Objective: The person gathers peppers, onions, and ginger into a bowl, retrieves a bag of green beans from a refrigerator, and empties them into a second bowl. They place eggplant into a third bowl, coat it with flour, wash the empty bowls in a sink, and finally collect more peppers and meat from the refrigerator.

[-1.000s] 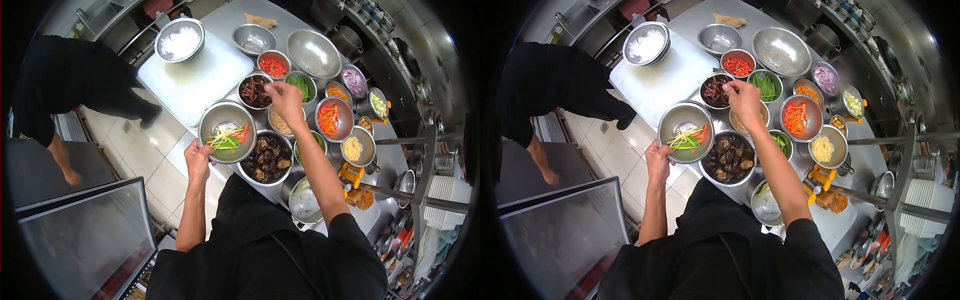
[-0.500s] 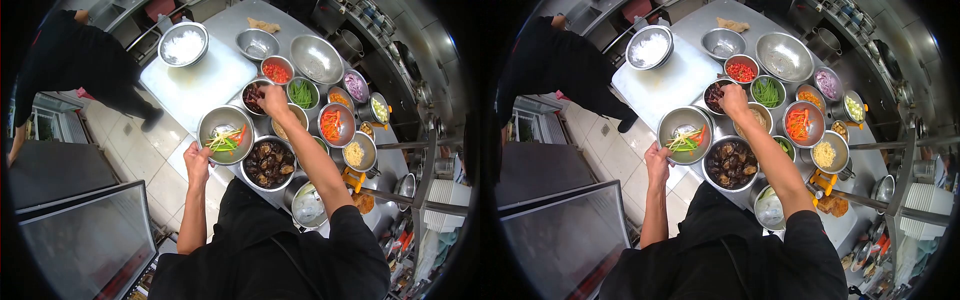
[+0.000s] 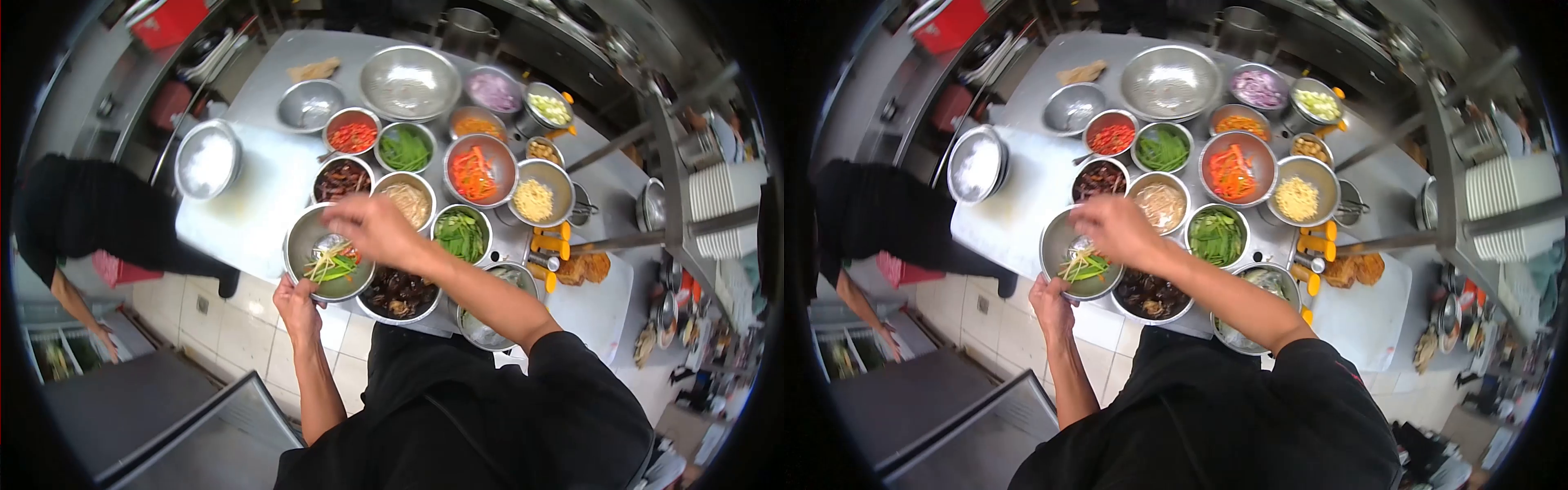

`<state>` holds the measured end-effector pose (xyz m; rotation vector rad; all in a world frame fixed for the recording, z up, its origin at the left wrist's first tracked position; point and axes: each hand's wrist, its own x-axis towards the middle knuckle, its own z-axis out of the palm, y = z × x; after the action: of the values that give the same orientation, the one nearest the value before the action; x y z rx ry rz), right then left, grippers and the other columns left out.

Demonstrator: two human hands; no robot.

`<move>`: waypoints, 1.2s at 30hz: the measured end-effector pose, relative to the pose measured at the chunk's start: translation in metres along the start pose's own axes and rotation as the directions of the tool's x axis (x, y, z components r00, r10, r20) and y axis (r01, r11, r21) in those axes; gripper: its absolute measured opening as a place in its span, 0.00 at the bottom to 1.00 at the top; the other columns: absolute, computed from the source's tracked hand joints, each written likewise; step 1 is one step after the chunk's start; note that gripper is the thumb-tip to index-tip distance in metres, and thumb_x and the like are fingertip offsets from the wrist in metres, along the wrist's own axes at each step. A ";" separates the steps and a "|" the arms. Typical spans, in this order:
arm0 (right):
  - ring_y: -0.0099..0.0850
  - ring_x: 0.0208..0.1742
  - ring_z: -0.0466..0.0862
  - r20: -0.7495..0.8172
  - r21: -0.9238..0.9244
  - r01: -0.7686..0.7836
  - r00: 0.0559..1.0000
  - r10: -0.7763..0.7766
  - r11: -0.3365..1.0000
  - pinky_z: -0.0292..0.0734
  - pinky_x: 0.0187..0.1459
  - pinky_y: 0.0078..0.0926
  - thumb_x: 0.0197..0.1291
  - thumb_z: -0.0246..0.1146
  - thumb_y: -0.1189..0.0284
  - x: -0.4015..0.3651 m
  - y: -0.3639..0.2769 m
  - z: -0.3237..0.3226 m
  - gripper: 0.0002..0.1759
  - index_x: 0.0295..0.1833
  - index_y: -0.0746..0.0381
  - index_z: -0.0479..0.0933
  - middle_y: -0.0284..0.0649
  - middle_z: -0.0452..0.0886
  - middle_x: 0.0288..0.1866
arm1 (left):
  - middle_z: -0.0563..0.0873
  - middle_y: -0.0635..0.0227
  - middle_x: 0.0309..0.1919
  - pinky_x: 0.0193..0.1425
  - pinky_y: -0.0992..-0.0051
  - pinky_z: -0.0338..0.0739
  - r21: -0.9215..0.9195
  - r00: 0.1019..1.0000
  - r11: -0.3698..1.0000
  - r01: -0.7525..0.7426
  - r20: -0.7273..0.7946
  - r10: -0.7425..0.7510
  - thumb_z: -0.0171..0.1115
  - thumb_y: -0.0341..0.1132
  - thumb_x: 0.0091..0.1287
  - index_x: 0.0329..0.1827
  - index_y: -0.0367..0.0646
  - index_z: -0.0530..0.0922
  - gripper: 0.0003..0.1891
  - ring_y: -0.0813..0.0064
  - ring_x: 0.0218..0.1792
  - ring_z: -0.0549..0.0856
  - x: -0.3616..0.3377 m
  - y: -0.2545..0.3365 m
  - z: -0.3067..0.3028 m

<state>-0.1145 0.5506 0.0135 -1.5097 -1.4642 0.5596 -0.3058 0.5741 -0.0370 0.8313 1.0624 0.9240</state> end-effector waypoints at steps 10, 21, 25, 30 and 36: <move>0.32 0.38 0.84 -0.471 -0.344 -0.409 0.854 0.222 0.845 0.77 0.42 0.26 0.50 0.64 0.78 -0.026 0.059 -0.211 0.10 0.40 0.61 0.82 0.42 0.84 0.38 | 0.80 0.61 0.22 0.11 0.83 0.66 0.045 0.920 0.997 0.054 0.385 -0.068 0.52 0.21 0.46 0.29 0.32 0.73 0.07 0.80 0.11 0.73 0.020 0.006 0.120; 0.45 0.47 0.81 -0.446 -0.583 -0.781 0.538 0.715 0.224 0.77 0.49 0.35 0.41 0.70 0.71 -0.066 0.233 -0.316 0.20 0.43 0.66 0.80 0.51 0.81 0.43 | 0.76 0.67 0.18 0.12 0.82 0.63 0.122 0.870 0.990 0.077 0.476 -0.126 0.51 0.21 0.48 0.28 0.35 0.72 0.04 0.80 0.11 0.70 0.079 0.001 0.240; 0.45 0.45 0.82 -0.471 -0.517 -0.823 0.504 0.724 0.237 0.77 0.48 0.36 0.40 0.70 0.72 -0.068 0.245 -0.319 0.17 0.40 0.66 0.81 0.52 0.82 0.41 | 0.75 0.66 0.17 0.12 0.80 0.63 0.134 0.859 0.988 0.074 0.494 -0.132 0.52 0.21 0.48 0.27 0.36 0.70 0.03 0.79 0.10 0.69 0.096 -0.010 0.271; 0.40 0.38 0.83 -0.529 -0.495 -0.810 0.569 0.630 0.315 0.78 0.45 0.33 0.31 0.73 0.73 -0.073 0.243 -0.310 0.15 0.32 0.58 0.84 0.46 0.83 0.34 | 0.74 0.66 0.15 0.10 0.79 0.62 0.150 0.841 0.986 0.078 0.521 -0.146 0.53 0.21 0.47 0.25 0.38 0.68 0.05 0.78 0.08 0.68 0.103 -0.022 0.313; 0.40 0.36 0.84 -0.515 -0.541 -0.793 0.575 0.636 0.280 0.79 0.43 0.32 0.31 0.71 0.74 -0.068 0.255 -0.311 0.13 0.30 0.60 0.84 0.47 0.83 0.32 | 0.70 0.68 0.14 0.09 0.78 0.61 0.155 0.816 0.983 0.101 0.552 -0.171 0.54 0.20 0.46 0.22 0.40 0.65 0.08 0.77 0.07 0.67 0.117 -0.038 0.339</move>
<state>0.2652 0.4296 -0.0753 -2.8781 -0.7202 0.2755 0.0505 0.6270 -0.0173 1.0328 0.6448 0.4419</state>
